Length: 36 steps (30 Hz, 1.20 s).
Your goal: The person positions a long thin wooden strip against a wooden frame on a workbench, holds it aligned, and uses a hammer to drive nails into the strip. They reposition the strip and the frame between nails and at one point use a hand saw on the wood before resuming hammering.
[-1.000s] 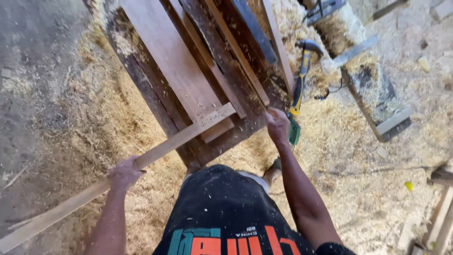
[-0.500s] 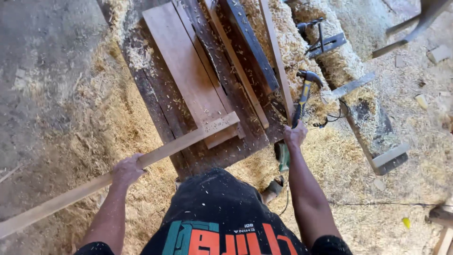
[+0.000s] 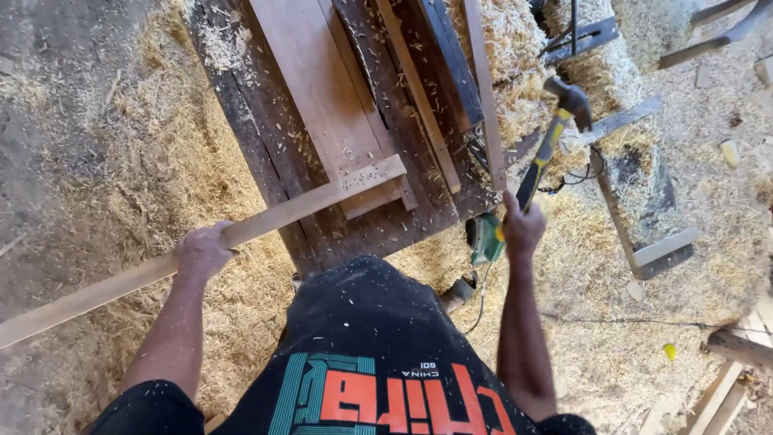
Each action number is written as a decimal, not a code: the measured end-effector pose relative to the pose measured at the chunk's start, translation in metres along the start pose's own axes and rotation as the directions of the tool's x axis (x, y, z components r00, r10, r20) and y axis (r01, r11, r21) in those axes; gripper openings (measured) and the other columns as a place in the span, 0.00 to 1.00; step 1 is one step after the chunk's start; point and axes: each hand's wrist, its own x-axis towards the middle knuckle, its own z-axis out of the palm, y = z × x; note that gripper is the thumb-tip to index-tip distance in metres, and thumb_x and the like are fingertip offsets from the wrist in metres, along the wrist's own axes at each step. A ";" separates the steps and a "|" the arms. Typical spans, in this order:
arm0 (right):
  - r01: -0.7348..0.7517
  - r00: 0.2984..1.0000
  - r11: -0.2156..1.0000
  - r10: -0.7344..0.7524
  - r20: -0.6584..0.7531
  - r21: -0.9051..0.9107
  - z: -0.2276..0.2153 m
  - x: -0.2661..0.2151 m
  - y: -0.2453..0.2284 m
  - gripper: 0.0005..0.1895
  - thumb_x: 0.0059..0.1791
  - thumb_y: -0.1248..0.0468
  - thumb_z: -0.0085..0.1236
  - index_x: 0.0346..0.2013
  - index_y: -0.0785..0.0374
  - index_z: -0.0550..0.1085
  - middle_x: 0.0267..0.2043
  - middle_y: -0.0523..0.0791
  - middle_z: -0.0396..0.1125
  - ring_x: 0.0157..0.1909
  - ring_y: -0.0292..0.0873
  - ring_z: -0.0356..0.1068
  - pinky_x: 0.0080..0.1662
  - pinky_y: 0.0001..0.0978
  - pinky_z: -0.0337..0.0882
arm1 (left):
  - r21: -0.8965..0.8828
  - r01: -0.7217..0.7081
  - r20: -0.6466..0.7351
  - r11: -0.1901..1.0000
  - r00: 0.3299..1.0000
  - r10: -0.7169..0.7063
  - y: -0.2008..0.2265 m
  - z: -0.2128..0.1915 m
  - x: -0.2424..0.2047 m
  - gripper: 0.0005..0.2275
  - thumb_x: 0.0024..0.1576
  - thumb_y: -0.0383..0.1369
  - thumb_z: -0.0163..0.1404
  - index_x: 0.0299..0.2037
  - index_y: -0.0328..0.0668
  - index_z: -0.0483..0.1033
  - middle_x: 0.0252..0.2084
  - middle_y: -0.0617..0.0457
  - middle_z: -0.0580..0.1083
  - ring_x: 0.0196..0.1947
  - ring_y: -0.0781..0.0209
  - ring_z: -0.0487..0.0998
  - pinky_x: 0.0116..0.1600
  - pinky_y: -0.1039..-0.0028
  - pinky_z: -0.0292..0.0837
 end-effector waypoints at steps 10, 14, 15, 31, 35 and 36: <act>0.429 0.867 0.807 -0.495 0.067 0.407 0.028 -0.132 0.015 0.09 0.54 0.70 0.58 0.49 0.66 0.72 0.29 0.39 0.66 0.26 0.31 0.64 0.26 0.24 0.63 | 0.017 0.093 0.038 0.996 0.995 -0.094 -0.007 0.010 0.013 0.34 0.51 0.42 0.65 0.70 0.66 0.66 0.47 0.50 0.78 0.50 0.48 0.76 0.60 0.50 0.65; 0.495 0.828 0.815 -0.548 0.123 0.301 0.042 -0.136 0.058 0.04 0.60 0.69 0.57 0.48 0.65 0.72 0.42 0.40 0.65 0.42 0.32 0.63 0.42 0.27 0.66 | 0.011 0.045 0.086 0.999 0.995 -0.045 -0.006 0.009 0.015 0.32 0.54 0.47 0.63 0.70 0.63 0.65 0.46 0.51 0.80 0.49 0.49 0.78 0.58 0.55 0.71; 0.459 0.852 0.837 -0.510 0.121 0.297 0.046 -0.140 0.056 0.04 0.59 0.68 0.58 0.46 0.64 0.71 0.39 0.38 0.64 0.39 0.31 0.62 0.41 0.25 0.65 | 0.047 0.062 0.058 0.997 0.996 -0.064 -0.005 0.008 0.011 0.34 0.52 0.46 0.65 0.69 0.65 0.66 0.48 0.53 0.79 0.51 0.50 0.77 0.61 0.54 0.67; 0.150 0.966 0.978 -0.113 0.233 -0.144 0.096 -0.118 0.014 0.16 0.51 0.56 0.62 0.29 0.66 0.72 0.21 0.49 0.64 0.24 0.40 0.64 0.30 0.39 0.64 | 0.005 0.037 -0.032 0.999 0.999 -0.037 -0.002 0.016 0.007 0.33 0.50 0.40 0.67 0.68 0.67 0.68 0.49 0.49 0.79 0.52 0.48 0.76 0.63 0.52 0.63; 0.292 0.898 0.953 -0.301 0.321 0.075 0.110 -0.077 -0.110 0.14 0.52 0.56 0.61 0.33 0.64 0.72 0.24 0.45 0.64 0.25 0.37 0.64 0.30 0.35 0.64 | -0.057 0.045 -0.101 0.997 0.994 -0.050 -0.001 0.008 -0.004 0.30 0.53 0.34 0.64 0.67 0.66 0.69 0.48 0.52 0.80 0.51 0.52 0.78 0.65 0.52 0.62; 0.330 0.856 0.917 -0.391 0.338 0.226 0.111 -0.068 -0.136 0.13 0.53 0.56 0.61 0.37 0.63 0.72 0.26 0.43 0.64 0.26 0.35 0.64 0.30 0.32 0.65 | -0.059 0.053 -0.090 0.997 0.994 -0.059 0.003 0.004 -0.008 0.32 0.52 0.34 0.65 0.67 0.68 0.69 0.48 0.51 0.79 0.52 0.52 0.77 0.65 0.53 0.62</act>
